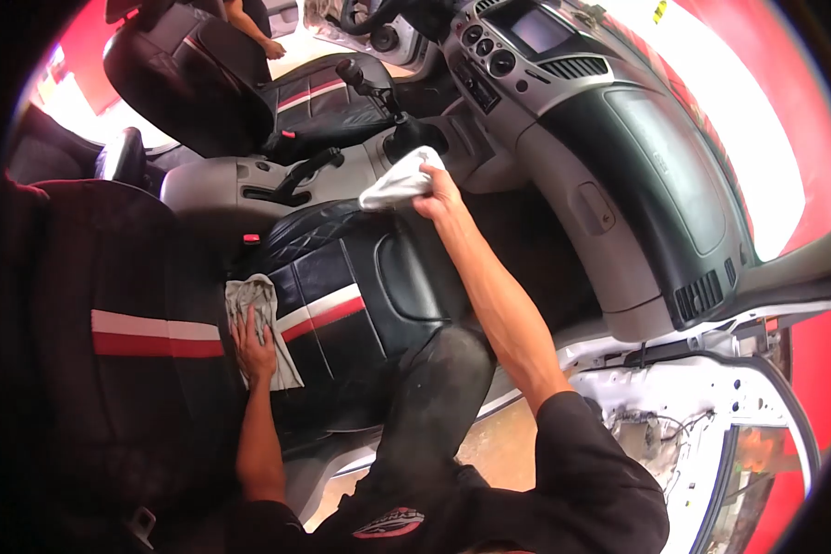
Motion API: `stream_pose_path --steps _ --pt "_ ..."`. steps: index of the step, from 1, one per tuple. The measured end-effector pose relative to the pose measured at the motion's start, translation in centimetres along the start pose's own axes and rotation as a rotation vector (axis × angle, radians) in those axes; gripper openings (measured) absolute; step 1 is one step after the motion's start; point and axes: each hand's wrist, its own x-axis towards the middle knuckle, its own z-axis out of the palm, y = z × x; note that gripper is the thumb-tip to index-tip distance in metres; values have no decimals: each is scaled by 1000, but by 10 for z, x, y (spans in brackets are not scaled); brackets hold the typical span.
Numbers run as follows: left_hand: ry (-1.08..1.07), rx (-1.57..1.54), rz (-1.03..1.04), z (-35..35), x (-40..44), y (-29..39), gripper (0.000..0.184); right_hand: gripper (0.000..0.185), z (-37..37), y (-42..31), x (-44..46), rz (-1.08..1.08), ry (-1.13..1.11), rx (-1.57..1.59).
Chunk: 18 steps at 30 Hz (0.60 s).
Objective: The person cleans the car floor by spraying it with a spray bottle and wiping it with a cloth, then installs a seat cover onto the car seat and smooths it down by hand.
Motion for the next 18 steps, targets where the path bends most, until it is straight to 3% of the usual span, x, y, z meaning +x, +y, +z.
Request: stream_pose_path --steps 2,4,5,8,10,12,15,18 --pt "-11 -9 -17 3 -1 1 61 34 8 7 47 -86 -95 25" --pt "-23 -14 -23 1 1 0 61 46 21 5 48 -21 -76 -56" --pt "-17 -6 -8 -1 0 1 61 66 18 0 43 80 75 -343" --pt "-8 30 6 1 0 -1 61 87 -17 1 31 -175 312 -661" --pt "-7 14 -7 0 -1 3 61 83 -49 -21 4 -340 161 -764" --pt "-2 20 -4 -1 -2 1 60 68 -79 -51 -32 -488 55 -749" --pt "-2 33 14 5 -2 -6 60 52 -136 -92 -86 -735 221 -779" --pt "-24 12 33 10 -2 -6 59 58 -209 -107 -141 -907 427 -815"
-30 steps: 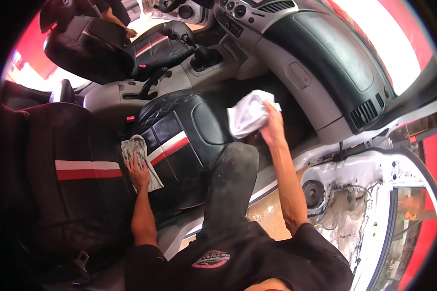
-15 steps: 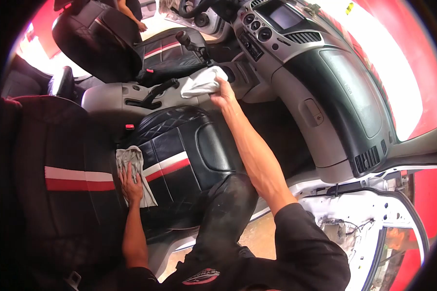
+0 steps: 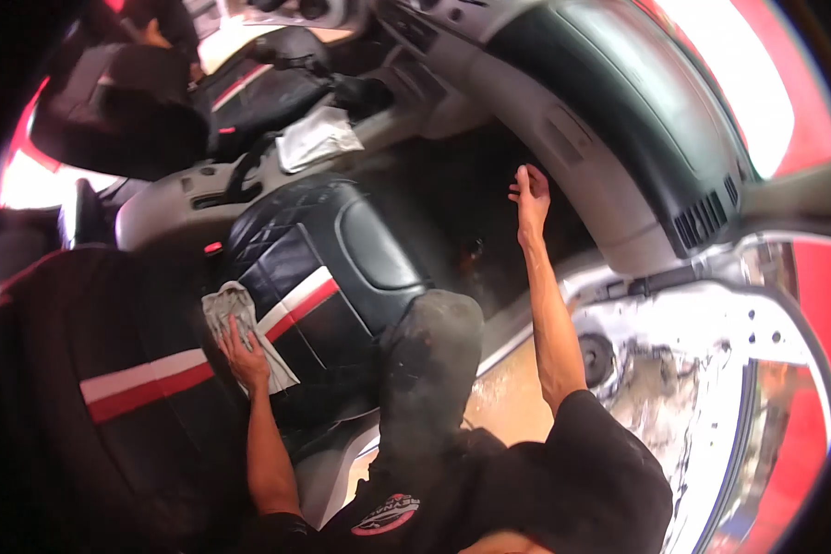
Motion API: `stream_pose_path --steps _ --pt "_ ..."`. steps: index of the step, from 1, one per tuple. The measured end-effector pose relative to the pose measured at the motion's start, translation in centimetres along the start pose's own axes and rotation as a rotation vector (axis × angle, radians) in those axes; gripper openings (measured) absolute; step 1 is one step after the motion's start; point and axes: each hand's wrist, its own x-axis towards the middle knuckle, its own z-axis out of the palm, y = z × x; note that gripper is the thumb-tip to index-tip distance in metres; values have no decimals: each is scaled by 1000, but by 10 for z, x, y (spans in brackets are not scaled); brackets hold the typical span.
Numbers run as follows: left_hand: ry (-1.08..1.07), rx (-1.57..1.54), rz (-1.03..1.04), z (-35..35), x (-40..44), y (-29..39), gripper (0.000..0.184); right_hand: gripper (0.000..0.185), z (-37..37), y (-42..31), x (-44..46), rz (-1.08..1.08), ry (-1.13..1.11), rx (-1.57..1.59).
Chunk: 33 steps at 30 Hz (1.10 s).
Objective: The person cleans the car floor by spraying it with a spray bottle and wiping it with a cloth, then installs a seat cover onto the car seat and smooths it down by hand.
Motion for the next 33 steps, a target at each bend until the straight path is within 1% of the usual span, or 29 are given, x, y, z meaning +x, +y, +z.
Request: stream_pose_path --steps 2,3,4,6,7,8,11,13,16,19,22,25,28,29,32,33 --pt "31 -22 29 2 1 -2 59 69 -41 33 -28 -190 60 -96" --pt "6 -8 2 -1 0 3 58 90 -61 53 -45 -219 -2 -285" --pt "13 4 18 -1 2 5 58 102 -66 57 -69 -205 -54 -359" --pt "26 33 38 -3 1 5 58 120 -72 82 -105 -190 -253 -525" --pt "20 6 55 -2 2 2 57 124 -67 90 -115 -113 -327 -609" --pt "14 18 43 -1 0 2 57 125 -59 112 -118 -60 -321 -663" --pt "9 35 36 -4 3 6 56 108 -27 156 -111 -87 -234 -589" --pt "10 11 43 -6 2 8 56 97 -7 165 -98 -74 -213 -517" --pt "6 11 42 -5 3 8 58 70 8 159 -86 -80 -228 -410" --pt "11 -18 48 -5 2 6 58 53 12 142 -86 -188 -266 -411" --pt "5 3 53 -3 0 5 58 44 4 108 -94 256 -250 -457" --pt "12 -18 77 -3 1 5 57 43 -7 110 -109 136 -22 -263" --pt "40 -7 95 -1 1 2 56 41 -16 111 -125 -140 180 -152" --pt "40 -15 104 0 2 1 55 40 -18 117 -126 -192 243 -158" --pt "27 1 87 -1 2 2 55 37 -35 115 -135 -32 171 -82" --pt "32 1 93 -3 2 4 55 37 -35 116 -136 -12 176 -71"
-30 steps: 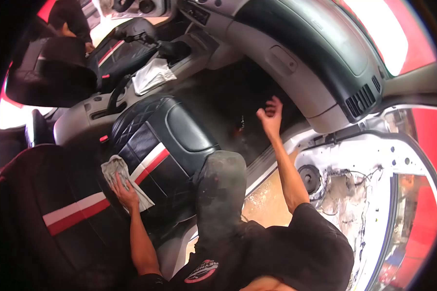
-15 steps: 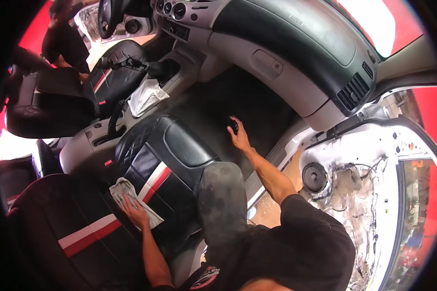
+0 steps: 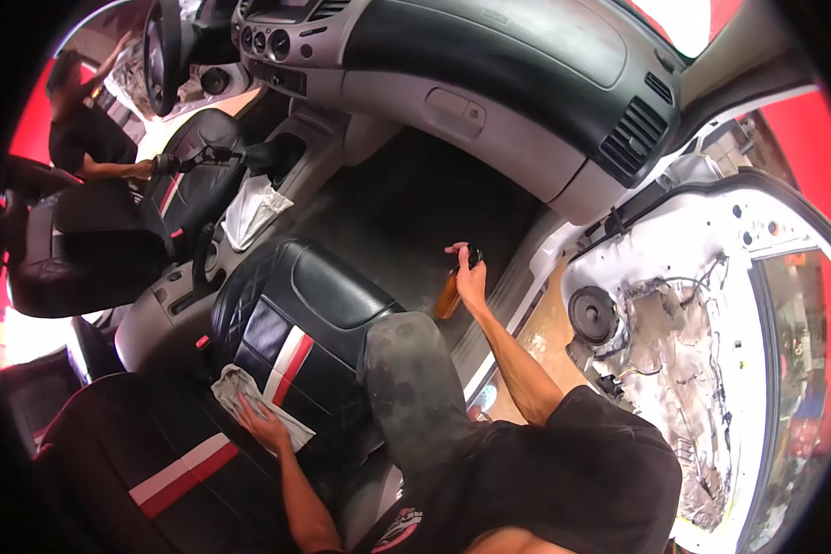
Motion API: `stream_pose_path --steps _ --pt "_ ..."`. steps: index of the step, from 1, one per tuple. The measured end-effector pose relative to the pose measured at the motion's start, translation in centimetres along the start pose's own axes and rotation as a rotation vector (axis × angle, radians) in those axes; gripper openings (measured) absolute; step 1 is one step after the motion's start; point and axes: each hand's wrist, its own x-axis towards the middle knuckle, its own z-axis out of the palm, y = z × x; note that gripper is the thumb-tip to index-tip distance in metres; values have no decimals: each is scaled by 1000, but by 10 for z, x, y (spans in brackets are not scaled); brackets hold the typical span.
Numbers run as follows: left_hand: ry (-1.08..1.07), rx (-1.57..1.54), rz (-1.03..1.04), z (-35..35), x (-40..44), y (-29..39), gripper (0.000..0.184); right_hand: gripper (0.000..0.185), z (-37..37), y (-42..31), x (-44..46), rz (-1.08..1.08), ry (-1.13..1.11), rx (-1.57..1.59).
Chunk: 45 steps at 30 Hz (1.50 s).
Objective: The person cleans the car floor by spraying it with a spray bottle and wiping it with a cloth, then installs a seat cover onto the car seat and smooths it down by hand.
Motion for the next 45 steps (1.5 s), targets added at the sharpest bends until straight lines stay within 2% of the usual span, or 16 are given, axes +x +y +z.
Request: stream_pose_path --steps 3,9,12,15,18,21,22,25,29,32,35,38,41,44,45 --pt "7 3 1 -2 0 4 54 41 1 2 0 60 15 31" --pt "-2 -3 -9 1 -1 0 52 55 -1 -1 16 280 189 -491" --pt "3 -1 9 0 0 2 51 55 -2 0 21 180 295 -266" --pt "14 15 23 -3 0 7 51 60 -10 0 27 177 312 -342" --pt "34 21 56 2 -1 -2 50 62 -24 -2 33 322 389 -423" --pt "34 25 33 4 -2 -4 50 62 -38 17 48 403 590 -362" --pt "38 24 33 4 -2 -3 49 60 -39 25 54 132 763 -575" --pt "50 23 39 6 -2 -6 50 58 -67 7 60 216 603 -486" --pt "50 21 42 8 -4 -9 51 54 -81 -6 68 311 633 -456" --pt "1 44 19 3 -3 -5 49 53 -90 24 74 157 664 -452" --pt "19 14 23 2 -3 -3 52 53 -91 7 60 294 498 -536" --pt "-22 5 -44 -1 -4 3 52 55 -90 -2 37 331 405 -418" --pt "-10 6 -33 5 -4 -6 52 56 -99 -15 5 347 166 -483" --pt "-18 0 -7 5 -4 -9 51 57 -102 -5 -34 302 153 -751" --pt "-20 1 -3 4 -4 -5 50 56 -106 0 -47 290 122 -715"
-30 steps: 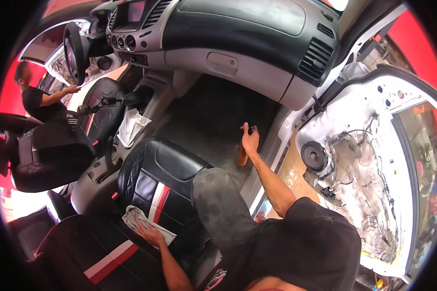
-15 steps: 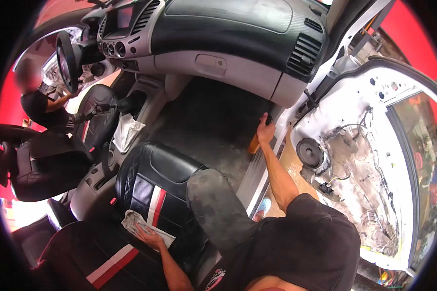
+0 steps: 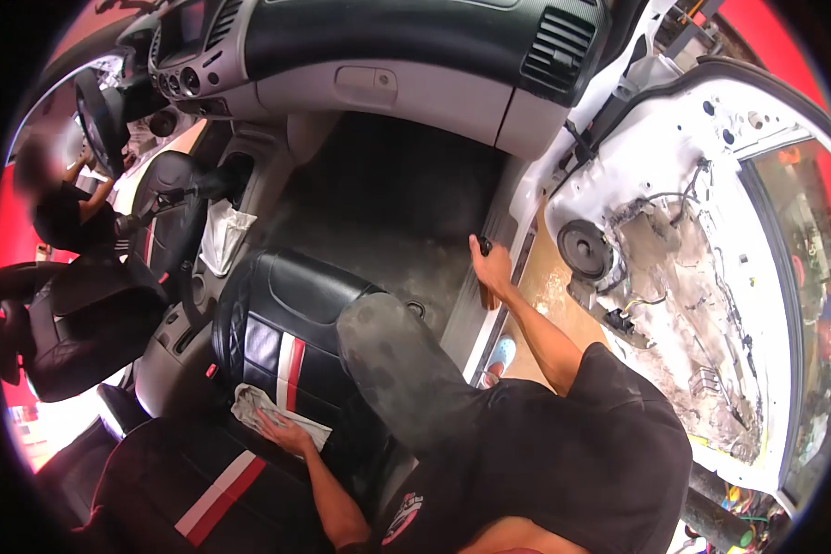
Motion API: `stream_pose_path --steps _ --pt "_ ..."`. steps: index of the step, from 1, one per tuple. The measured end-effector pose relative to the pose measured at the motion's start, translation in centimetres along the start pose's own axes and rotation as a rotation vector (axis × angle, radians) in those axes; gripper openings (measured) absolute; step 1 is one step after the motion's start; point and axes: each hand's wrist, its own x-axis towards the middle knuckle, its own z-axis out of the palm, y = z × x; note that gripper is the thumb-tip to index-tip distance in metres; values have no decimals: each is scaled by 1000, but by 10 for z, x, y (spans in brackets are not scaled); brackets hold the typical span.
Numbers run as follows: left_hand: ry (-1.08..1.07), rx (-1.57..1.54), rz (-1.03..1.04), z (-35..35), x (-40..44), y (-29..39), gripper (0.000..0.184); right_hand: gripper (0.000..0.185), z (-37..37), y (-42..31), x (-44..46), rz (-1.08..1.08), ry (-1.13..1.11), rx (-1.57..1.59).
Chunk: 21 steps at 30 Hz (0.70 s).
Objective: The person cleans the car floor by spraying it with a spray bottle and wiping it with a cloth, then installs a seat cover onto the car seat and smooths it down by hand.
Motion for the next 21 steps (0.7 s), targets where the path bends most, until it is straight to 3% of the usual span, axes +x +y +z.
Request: stream_pose_path --steps 3,7,11,14,17,21 --pt "8 18 16 -3 1 4 50 56 -12 13 -40 -19 -161 99" --pt "17 33 35 3 2 -5 48 55 -19 34 -81 -32 -390 -132" --pt "35 26 58 1 1 -1 47 51 -15 52 -110 -63 -320 13" --pt "53 10 110 4 3 -6 47 54 -28 45 -117 18 -482 -119" --pt "54 9 116 4 3 -6 48 52 -29 46 -121 10 -491 -118" --pt "62 2 111 7 4 -10 48 51 -27 42 -122 -138 -455 -4"
